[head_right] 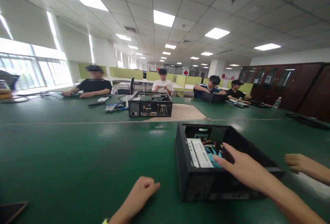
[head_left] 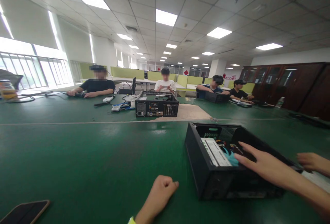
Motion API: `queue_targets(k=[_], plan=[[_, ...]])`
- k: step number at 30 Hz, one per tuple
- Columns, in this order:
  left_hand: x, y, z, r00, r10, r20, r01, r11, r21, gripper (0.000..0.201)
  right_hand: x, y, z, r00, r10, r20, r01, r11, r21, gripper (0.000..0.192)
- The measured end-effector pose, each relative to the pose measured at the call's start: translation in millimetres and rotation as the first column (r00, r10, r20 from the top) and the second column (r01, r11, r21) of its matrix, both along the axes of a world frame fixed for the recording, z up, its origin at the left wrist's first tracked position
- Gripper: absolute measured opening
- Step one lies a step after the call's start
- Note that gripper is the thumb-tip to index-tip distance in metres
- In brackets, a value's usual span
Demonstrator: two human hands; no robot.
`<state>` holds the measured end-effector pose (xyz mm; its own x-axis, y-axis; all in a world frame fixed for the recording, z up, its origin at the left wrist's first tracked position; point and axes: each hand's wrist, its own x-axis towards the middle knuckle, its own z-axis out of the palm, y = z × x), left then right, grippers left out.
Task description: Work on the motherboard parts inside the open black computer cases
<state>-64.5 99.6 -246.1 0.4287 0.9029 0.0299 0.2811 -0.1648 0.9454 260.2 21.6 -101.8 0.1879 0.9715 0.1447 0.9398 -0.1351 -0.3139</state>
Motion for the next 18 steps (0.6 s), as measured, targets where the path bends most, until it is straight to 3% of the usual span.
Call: queue_targets(k=[2,4,8,11,13,14,16,17,18], plan=[[-14,5,14.3,0.988,0.149,0.039,-0.152,0.984,0.096,0.046,-23,29,4.7,0.992,0.104,-0.066,-0.113,0.983,-0.144,0.086],[-31,6,35.1,0.962,0.256,0.092,-0.268,0.949,0.166,0.047,-53,42,-0.7,0.988,0.149,-0.028,-0.152,0.970,-0.189,0.089],[-50,3,97.8,0.941,0.298,0.160,-0.332,0.908,0.256,0.048,-101,23,-15.4,0.988,0.146,0.059,-0.135,0.979,-0.154,0.088],[-30,11,155.9,0.970,0.212,0.116,-0.242,0.881,0.406,0.048,-135,-6,-12.4,0.968,0.250,-0.007,-0.249,0.961,-0.118,0.079],[-2,22,187.0,0.993,0.118,0.018,-0.109,0.837,0.536,0.046,-161,-16,-1.0,0.920,0.380,-0.097,-0.391,0.908,-0.152,0.072],[15,29,196.9,0.993,0.092,-0.068,-0.034,0.803,0.595,0.045,-172,-14,6.4,0.871,0.462,-0.164,-0.487,0.856,-0.175,0.068],[45,41,203.1,0.953,0.115,-0.279,0.111,0.725,0.680,0.041,-185,3,19.7,0.741,0.607,-0.288,-0.667,0.714,-0.211,0.053],[57,47,199.7,0.910,0.158,-0.383,0.170,0.700,0.693,0.037,-186,18,23.2,0.704,0.647,-0.292,-0.709,0.665,-0.235,0.046],[66,51,193.2,0.859,0.207,-0.468,0.210,0.691,0.692,0.034,-183,35,23.3,0.714,0.661,-0.231,-0.699,0.658,-0.280,0.042]])
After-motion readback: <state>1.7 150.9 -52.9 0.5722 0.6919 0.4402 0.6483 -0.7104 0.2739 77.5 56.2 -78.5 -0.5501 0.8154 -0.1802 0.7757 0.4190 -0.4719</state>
